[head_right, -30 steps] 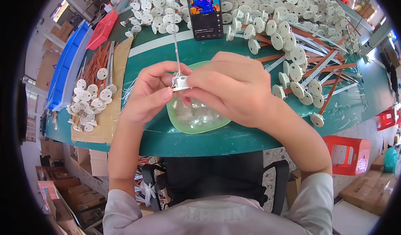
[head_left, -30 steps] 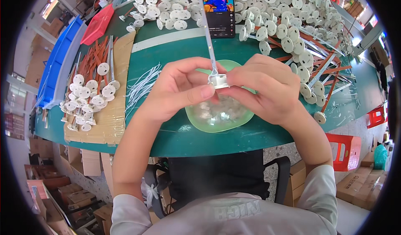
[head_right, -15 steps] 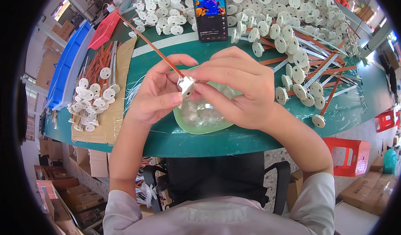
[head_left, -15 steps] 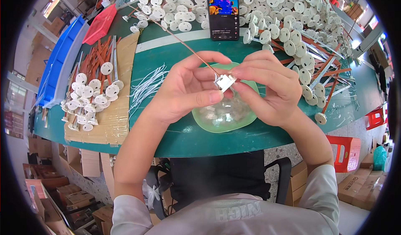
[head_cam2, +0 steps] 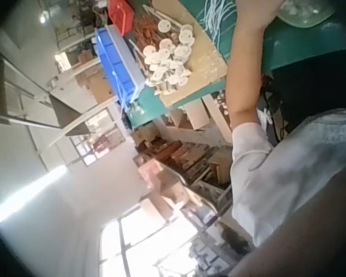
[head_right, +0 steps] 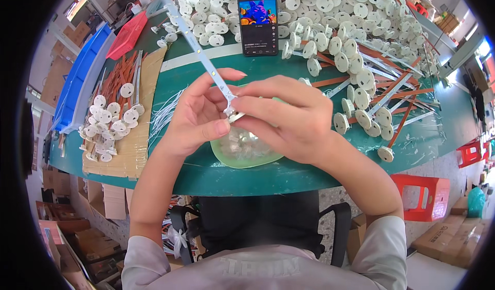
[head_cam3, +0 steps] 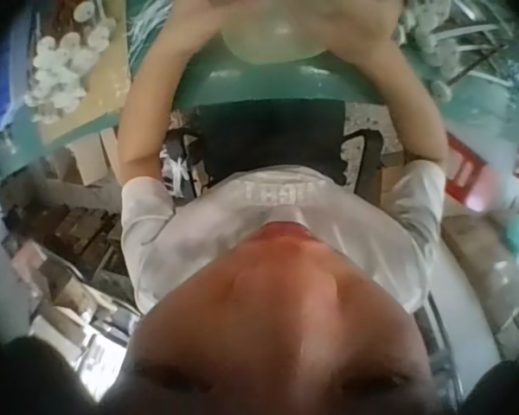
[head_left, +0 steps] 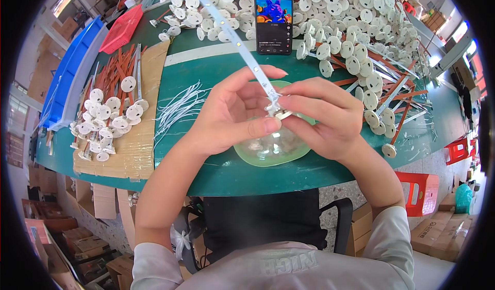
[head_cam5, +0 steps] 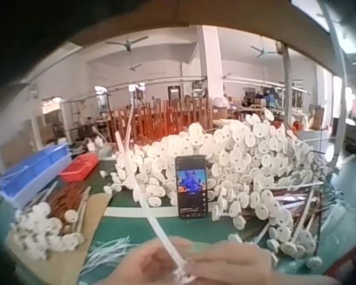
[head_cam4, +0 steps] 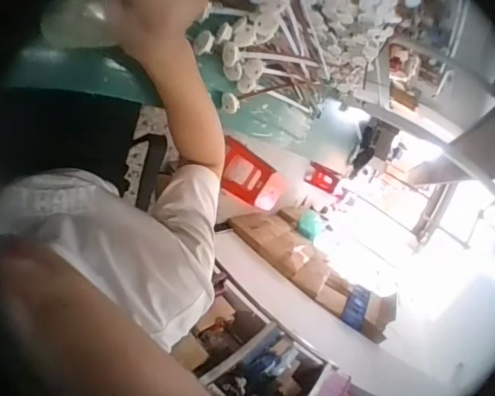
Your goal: The person sits at a green workbench and repeatedly assembles small white plastic light fixtures. They pick up a white plastic base, insert a small white bulb or diffuser, and attach a long LED strip to the base. The person handles the components one by one, placing the finished units on the table.
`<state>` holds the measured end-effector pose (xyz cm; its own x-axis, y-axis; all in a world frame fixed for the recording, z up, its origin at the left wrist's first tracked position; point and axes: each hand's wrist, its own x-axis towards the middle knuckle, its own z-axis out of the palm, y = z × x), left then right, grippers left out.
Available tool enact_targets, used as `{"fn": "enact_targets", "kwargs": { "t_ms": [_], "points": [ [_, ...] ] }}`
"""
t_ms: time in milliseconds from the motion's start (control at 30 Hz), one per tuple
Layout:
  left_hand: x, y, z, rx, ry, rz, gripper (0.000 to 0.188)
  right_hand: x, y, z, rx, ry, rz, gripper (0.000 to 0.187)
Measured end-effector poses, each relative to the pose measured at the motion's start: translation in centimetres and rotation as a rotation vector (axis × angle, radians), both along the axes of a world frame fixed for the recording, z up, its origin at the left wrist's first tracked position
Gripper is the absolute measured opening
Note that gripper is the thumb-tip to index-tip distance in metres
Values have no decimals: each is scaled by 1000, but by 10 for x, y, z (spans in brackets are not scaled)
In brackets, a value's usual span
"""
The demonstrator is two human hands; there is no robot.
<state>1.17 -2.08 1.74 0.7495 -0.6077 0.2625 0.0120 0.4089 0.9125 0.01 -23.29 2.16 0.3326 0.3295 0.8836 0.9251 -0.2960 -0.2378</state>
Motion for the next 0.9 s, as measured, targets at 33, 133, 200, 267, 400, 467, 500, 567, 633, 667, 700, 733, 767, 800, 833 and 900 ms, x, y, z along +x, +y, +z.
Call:
{"fn": "enact_targets", "kwargs": {
  "t_ms": [33,133,200,267,400,467,500,567,633,667,700,733,767,800,833,900],
  "points": [
    [0,0,0,-19,0,-15,56,1,-1,1,13,7,4,34],
    [2,3,1,-30,-25,-3,51,3,1,4,26,-50,-3,33],
    [3,5,2,-14,-40,12,44,3,0,1,58,12,19,32],
    [5,7,3,9,-44,14,33,-1,-1,1,62,63,19,31],
    [9,9,-4,24,-64,116,17,-5,-1,1,36,110,7,29],
    [10,11,-5,72,-137,190,15,-3,-1,-1,36,119,22,28],
    [10,11,-6,106,-198,245,13,-2,-1,-3,41,125,33,28],
    [9,11,-6,173,-320,355,9,-2,-1,-4,45,132,35,28],
    [9,14,-1,295,-464,431,7,-2,-1,-3,43,135,12,28],
    [8,16,0,357,-536,468,6,-1,-1,-4,37,117,3,28],
    [9,18,1,359,-528,490,6,0,-1,-4,31,97,-5,28],
    [11,20,1,360,-520,512,6,1,-2,-4,25,78,-13,27],
    [13,21,2,362,-512,534,7,0,-2,-4,14,67,-15,27],
    [14,23,2,323,-478,553,7,0,-2,-4,5,56,-16,27],
    [16,24,2,283,-444,571,8,1,-2,-5,-4,46,-17,27],
    [20,23,0,173,-371,604,11,1,-1,-5,5,25,-26,27]
  ]
}}
